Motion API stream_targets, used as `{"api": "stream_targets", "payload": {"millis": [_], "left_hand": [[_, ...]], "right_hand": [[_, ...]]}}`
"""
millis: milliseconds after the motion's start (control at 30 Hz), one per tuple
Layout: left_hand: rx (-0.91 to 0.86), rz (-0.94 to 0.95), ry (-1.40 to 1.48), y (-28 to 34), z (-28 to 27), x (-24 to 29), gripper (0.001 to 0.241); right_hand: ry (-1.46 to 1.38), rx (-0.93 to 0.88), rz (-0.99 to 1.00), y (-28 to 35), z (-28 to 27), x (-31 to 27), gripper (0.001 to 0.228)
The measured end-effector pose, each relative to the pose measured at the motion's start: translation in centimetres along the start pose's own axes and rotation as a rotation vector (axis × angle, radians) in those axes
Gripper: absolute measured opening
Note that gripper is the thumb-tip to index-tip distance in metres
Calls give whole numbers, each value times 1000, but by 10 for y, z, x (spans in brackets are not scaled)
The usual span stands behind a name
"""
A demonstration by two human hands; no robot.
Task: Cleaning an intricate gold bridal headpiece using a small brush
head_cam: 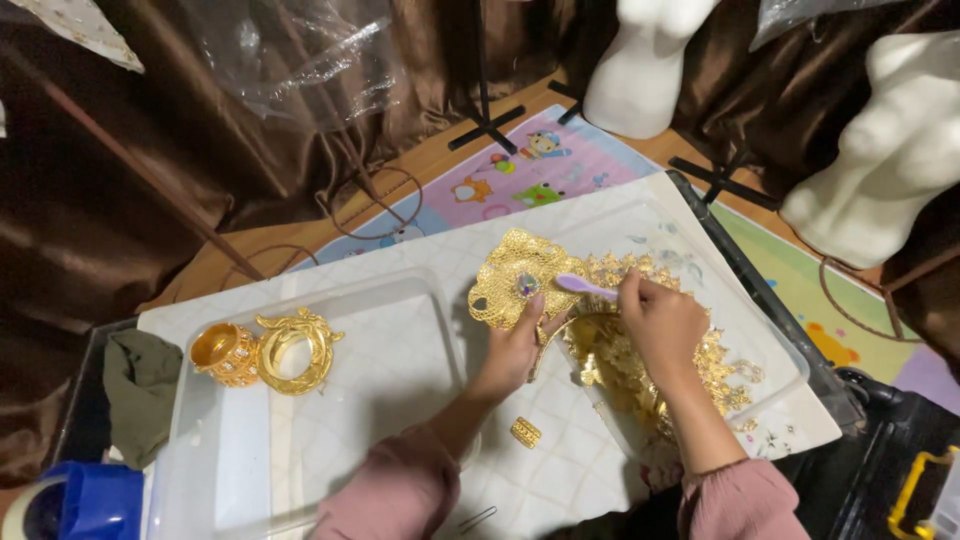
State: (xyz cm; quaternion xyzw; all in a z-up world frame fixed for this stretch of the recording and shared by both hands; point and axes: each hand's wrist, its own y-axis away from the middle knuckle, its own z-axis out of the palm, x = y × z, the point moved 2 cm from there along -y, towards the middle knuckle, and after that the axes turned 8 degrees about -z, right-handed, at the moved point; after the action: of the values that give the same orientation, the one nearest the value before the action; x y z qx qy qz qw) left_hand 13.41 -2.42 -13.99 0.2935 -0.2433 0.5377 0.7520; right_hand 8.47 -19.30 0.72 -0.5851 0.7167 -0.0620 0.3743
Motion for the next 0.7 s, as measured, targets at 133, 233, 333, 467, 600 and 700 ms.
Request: {"api": "stream_targets", "payload": {"millis": [133, 233, 333, 467, 600, 700], "left_hand": [[-128, -185, -325, 32, 31, 67, 51], [-4, -302, -627, 26, 20, 63, 55], [-181, -339, -168, 9, -16, 20, 97], [-135, -154, -222, 36, 31, 56, 92], [-207, -81, -480, 38, 25, 56, 38], [27, 86, -180, 15, 2, 1, 104]], "right_hand": [[147, 40, 85, 5, 4, 10, 61], [-13, -33, 53, 10, 3, 3, 67], [23, -90, 25, 10, 2, 8, 67], [61, 65, -42, 8, 4, 12, 67], [27, 36, -29, 4, 15, 22, 66], [10, 77, -28, 0, -9, -1, 68]]}}
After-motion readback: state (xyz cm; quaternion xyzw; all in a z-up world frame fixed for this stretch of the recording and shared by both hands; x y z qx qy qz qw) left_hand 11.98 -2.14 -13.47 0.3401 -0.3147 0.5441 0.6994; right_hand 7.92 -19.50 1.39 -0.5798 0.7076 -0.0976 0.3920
